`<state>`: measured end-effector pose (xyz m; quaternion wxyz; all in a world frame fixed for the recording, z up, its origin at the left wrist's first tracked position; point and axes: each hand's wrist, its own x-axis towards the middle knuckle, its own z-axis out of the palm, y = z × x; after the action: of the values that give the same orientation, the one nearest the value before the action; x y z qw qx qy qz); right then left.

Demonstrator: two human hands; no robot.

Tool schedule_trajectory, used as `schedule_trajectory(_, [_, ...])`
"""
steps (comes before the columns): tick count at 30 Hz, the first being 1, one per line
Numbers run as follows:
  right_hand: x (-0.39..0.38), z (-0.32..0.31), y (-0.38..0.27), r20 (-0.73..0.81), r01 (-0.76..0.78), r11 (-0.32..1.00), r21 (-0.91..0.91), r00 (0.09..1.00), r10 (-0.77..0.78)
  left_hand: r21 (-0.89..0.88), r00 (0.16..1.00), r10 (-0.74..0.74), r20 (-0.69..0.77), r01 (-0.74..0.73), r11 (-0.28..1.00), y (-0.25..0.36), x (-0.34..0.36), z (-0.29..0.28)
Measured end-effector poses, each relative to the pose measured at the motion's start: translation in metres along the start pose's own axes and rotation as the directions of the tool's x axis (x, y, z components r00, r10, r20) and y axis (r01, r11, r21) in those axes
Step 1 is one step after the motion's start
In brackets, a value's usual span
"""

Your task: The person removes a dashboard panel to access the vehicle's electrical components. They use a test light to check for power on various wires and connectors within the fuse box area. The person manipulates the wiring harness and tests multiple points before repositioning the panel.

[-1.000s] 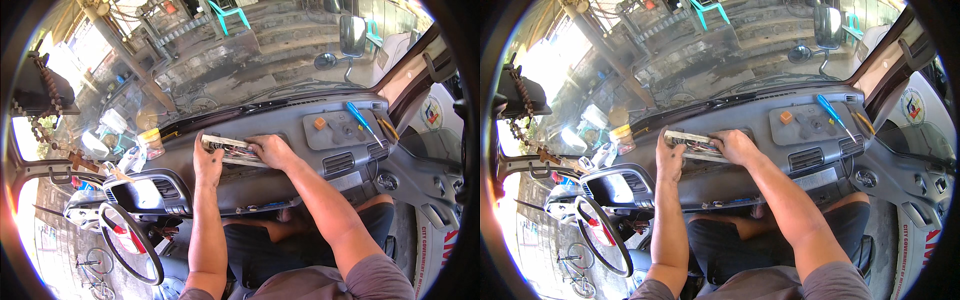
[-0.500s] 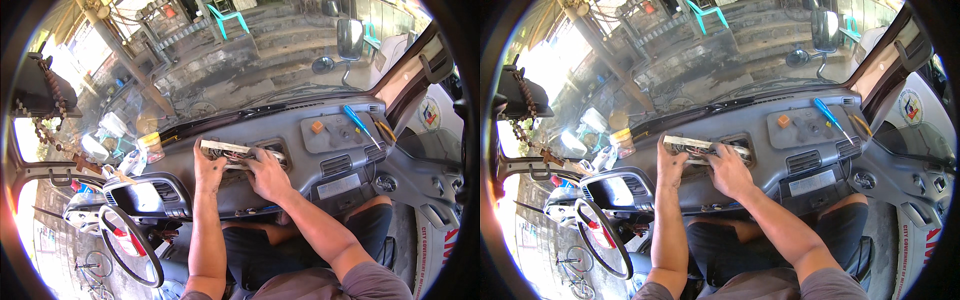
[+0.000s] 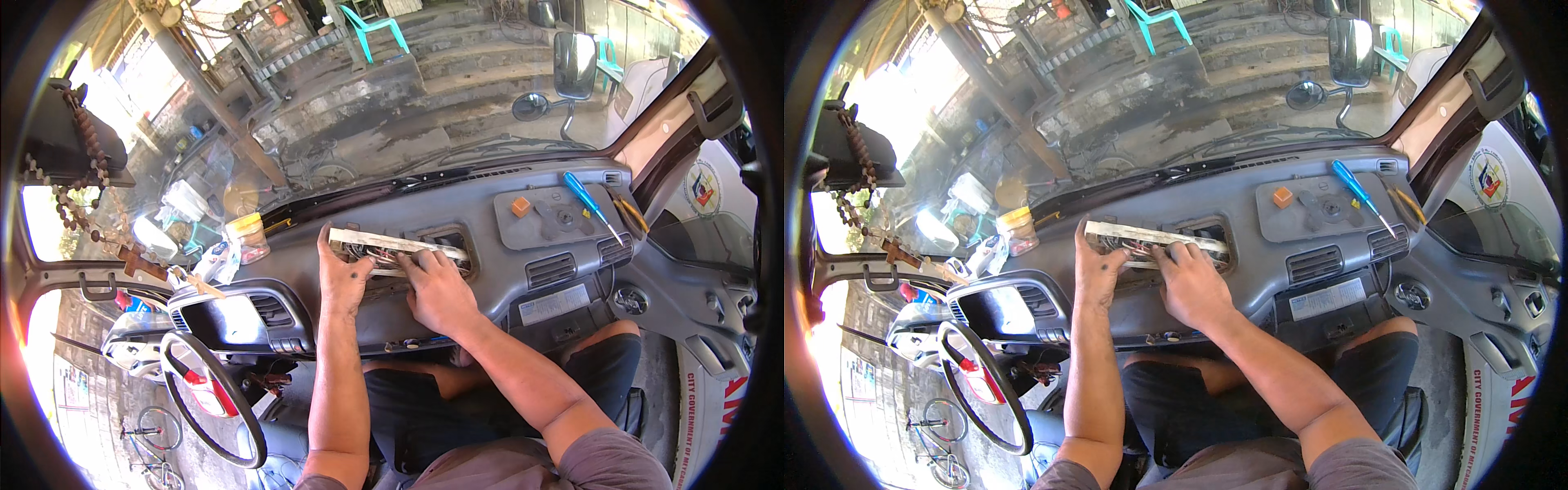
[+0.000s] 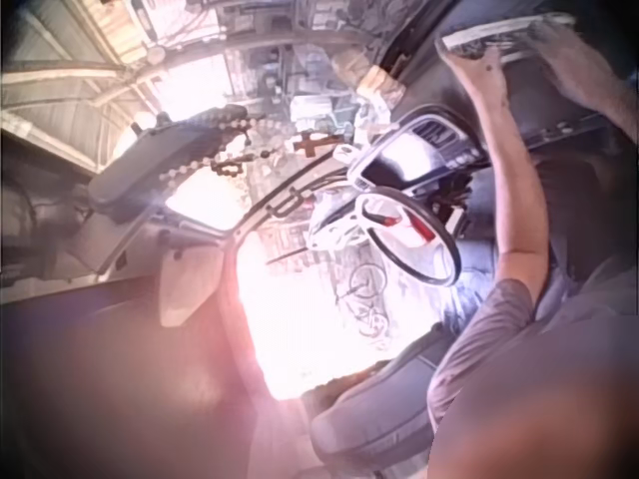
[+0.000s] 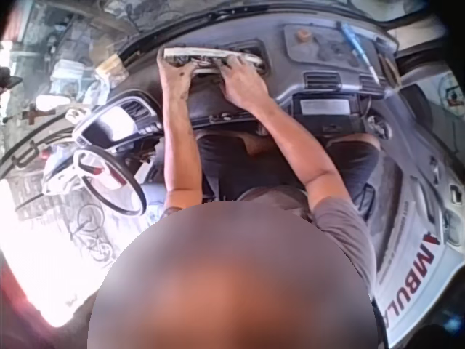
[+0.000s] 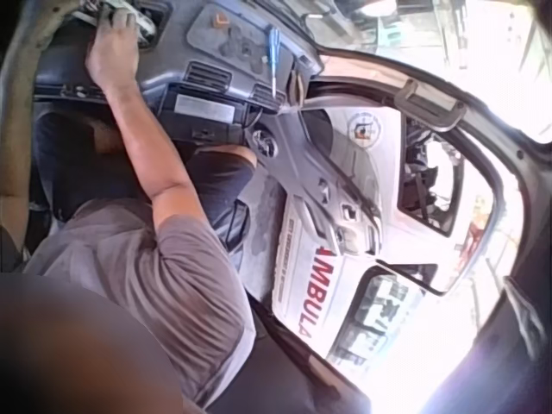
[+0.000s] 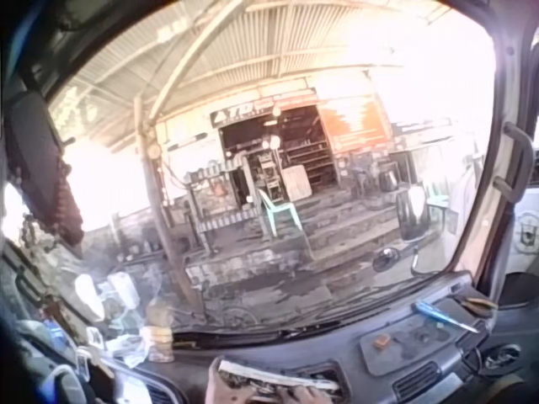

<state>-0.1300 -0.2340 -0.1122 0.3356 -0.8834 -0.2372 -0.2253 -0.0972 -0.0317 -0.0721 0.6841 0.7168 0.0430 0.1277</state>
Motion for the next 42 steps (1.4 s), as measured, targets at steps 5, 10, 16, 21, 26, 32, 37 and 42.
schedule_trajectory(5, [-0.002, -0.009, 0.002, 0.067, 0.062, 0.998, 0.018, 0.996, -0.063, -0.02, 0.998, 0.056, 0.012, -0.056, 0.998, -0.004, 0.002, 0.001])
schedule_trajectory(10, [-0.001, -0.009, -0.001, 0.095, 0.035, 0.999, 0.007, 0.995, -0.035, -0.009, 0.998, -0.054, -0.025, 0.054, 0.998, 0.003, -0.004, 0.0])
schedule_trajectory(16, [0.0, -0.004, 0.0, 0.023, 0.0, 1.0, 0.021, 1.0, -0.001, -0.037, 0.999, 0.024, 0.039, -0.022, 0.999, 0.004, -0.004, -0.001])
schedule_trajectory(21, [-0.002, -0.005, 0.001, 0.052, -0.006, 0.999, 0.037, 0.999, 0.004, -0.165, 0.993, 0.113, 0.031, -0.106, 0.981, -0.001, -0.007, 0.001])
schedule_trajectory(26, [0.001, -0.01, 0.007, 0.037, 0.019, 0.993, 0.118, 0.999, -0.024, -0.101, 0.996, 0.076, 0.04, -0.071, 0.992, 0.003, -0.012, 0.002])
schedule_trajectory(32, [-0.005, -0.012, 0.007, 0.094, 0.138, 0.989, 0.055, 0.985, -0.143, -0.016, 0.997, -0.04, -0.061, 0.039, 0.999, 0.004, -0.017, 0.003])
schedule_trajectory(37, [-0.006, -0.013, 0.012, 0.067, 0.18, 0.969, 0.168, 0.979, -0.194, -0.099, 1.0, -0.002, -0.025, 0.0, 0.995, -0.007, -0.019, -0.004])
schedule_trajectory(42, [-0.001, -0.005, 0.007, 0.02, 0.031, 0.987, 0.16, 0.999, -0.035, -0.211, 0.999, 0.042, -0.025, -0.046, 0.977, -0.022, -0.021, -0.003])
